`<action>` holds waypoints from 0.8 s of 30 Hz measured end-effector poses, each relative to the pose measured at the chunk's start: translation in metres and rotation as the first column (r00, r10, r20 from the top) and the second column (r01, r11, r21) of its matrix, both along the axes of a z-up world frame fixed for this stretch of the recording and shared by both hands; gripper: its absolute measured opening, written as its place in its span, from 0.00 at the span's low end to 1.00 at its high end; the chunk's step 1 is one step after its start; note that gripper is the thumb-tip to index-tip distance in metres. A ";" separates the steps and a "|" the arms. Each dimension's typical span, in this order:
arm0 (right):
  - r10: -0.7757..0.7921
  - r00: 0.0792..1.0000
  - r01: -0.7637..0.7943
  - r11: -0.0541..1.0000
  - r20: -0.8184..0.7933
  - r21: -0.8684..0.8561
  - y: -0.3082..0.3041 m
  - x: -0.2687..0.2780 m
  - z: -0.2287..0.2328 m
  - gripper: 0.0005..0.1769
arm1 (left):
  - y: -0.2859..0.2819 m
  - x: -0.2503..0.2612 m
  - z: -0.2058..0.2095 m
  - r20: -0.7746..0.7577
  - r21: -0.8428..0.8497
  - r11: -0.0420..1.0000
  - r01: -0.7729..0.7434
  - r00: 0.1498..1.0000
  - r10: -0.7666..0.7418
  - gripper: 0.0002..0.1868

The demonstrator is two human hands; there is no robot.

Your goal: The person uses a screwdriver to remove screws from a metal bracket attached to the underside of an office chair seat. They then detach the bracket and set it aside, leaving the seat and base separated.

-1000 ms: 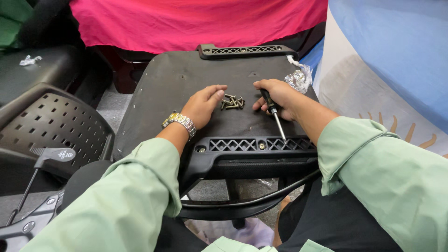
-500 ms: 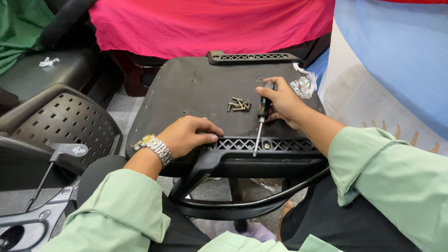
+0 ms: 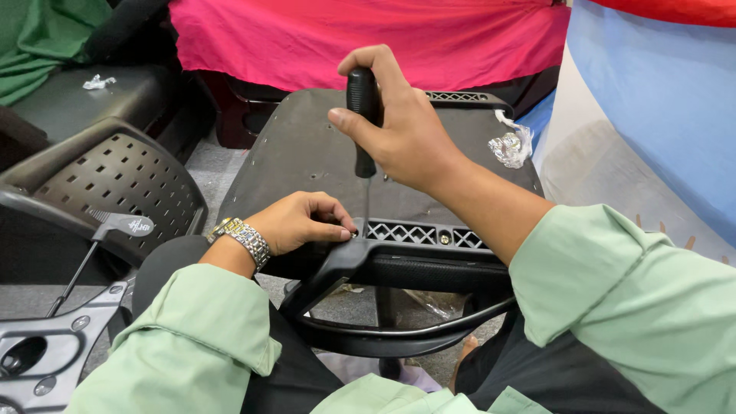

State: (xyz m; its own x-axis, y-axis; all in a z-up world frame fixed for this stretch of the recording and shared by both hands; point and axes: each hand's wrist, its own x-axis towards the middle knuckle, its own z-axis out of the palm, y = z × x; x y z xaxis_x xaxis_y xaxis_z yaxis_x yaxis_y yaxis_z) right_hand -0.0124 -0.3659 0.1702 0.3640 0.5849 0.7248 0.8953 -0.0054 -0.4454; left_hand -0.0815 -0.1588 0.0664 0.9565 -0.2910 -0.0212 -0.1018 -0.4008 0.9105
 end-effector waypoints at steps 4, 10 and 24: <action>0.010 0.997 -0.009 1.000 0.070 -0.001 0.011 -0.012 0.012 0.24 | -0.001 -0.002 0.002 -0.001 -0.026 1.000 0.015 1.000 -0.015 0.11; 0.014 0.996 -0.003 0.994 0.092 -0.111 0.010 -0.018 0.011 0.24 | 0.003 -0.001 -0.001 0.034 0.062 0.998 -0.007 0.999 0.005 0.12; 0.007 0.999 -0.005 0.999 0.051 -0.046 0.002 -0.010 0.000 0.23 | 0.009 0.013 -0.014 0.056 0.029 0.999 0.029 0.998 -0.030 0.08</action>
State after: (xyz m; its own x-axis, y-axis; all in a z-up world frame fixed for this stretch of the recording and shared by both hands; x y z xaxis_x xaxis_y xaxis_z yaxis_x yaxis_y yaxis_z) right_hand -0.0222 -0.3641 0.1700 0.3236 0.6201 0.7147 0.9170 -0.0192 -0.3985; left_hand -0.0682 -0.1495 0.0525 0.9474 -0.3192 0.0242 -0.1650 -0.4220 0.8914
